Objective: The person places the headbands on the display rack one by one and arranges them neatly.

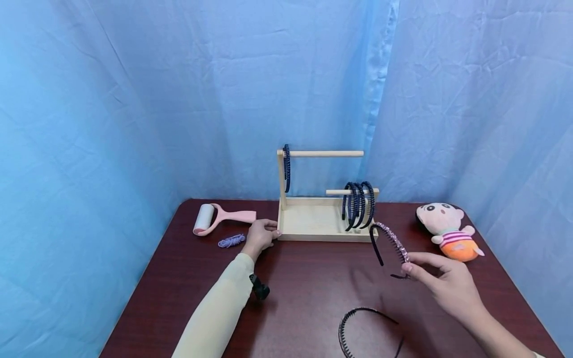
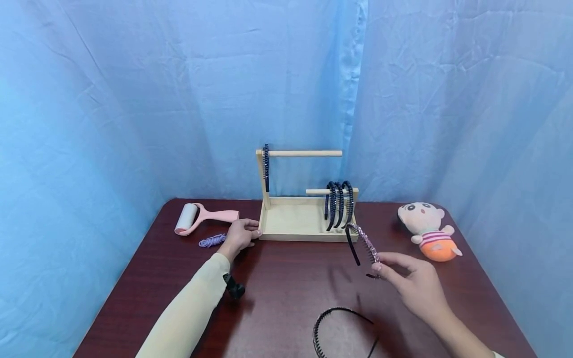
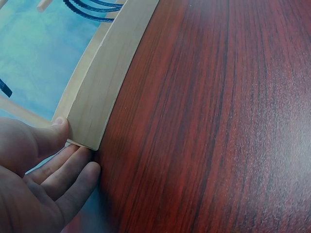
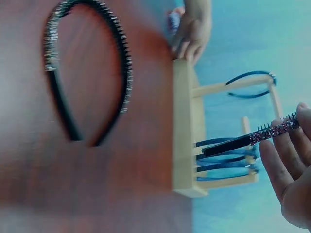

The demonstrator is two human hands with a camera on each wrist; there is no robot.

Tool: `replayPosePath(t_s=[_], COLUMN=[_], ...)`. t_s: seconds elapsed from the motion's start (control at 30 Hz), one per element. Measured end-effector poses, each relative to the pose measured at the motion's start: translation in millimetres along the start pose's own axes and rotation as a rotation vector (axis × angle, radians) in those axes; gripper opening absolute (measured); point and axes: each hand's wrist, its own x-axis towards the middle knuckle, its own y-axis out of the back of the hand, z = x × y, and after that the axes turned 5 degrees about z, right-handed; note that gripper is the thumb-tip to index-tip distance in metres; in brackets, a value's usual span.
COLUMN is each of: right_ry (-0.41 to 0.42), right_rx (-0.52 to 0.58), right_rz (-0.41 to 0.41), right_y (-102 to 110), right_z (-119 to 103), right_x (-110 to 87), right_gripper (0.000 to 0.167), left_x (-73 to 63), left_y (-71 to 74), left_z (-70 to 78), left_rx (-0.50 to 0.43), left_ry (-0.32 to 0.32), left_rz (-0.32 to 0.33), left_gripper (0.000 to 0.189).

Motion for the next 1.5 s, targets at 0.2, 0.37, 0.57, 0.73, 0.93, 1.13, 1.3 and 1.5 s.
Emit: replayPosePath(t_s=[0.2, 0.37, 0.57, 0.73, 0.93, 1.13, 1.3, 1.5], right_ry=[0.052, 0.083, 0.038, -0.032, -0.049, -0.035, -0.054, -0.08], right_rx=[0.054, 0.058, 0.158, 0.194, 0.305, 0.352, 0.386, 0.47], right_rz=[0.048, 0.124, 0.176, 0.251, 0.275, 0.287, 0.291, 0.264], right_y=[11, 16, 9, -6, -26, -38, -47, -66], right_z=[-18, -32, -39, -39, -36, -32, -33, -40], right_x=[22.3, 48.3, 84.9, 113.8, 142.9, 169.2, 186.2, 199.6], right_gripper=[0.016, 0.017, 0.022, 0.029, 0.03, 0.032, 0.033, 0.033], left_x=[0.5, -0.1, -2.5, -3.2, 0.4, 1.8, 0.8, 1.1], left_y=[-1.0, -0.6, 2.6, 4.9, 3.5, 2.1, 2.5, 3.3], left_z=[0.4, 0.6, 2.2, 2.6, 2.1, 3.7, 5.7, 4.2], left_rx=[0.008, 0.011, -0.011, -0.021, -0.006, -0.017, -0.018, -0.016], left_ry=[0.004, 0.007, -0.001, 0.002, 0.021, 0.016, 0.019, 0.023], left_rz=[0.006, 0.009, -0.007, -0.022, -0.03, -0.036, -0.042, -0.035], left_gripper=[0.032, 0.031, 0.031, 0.031, 0.03, 0.029, 0.031, 0.03])
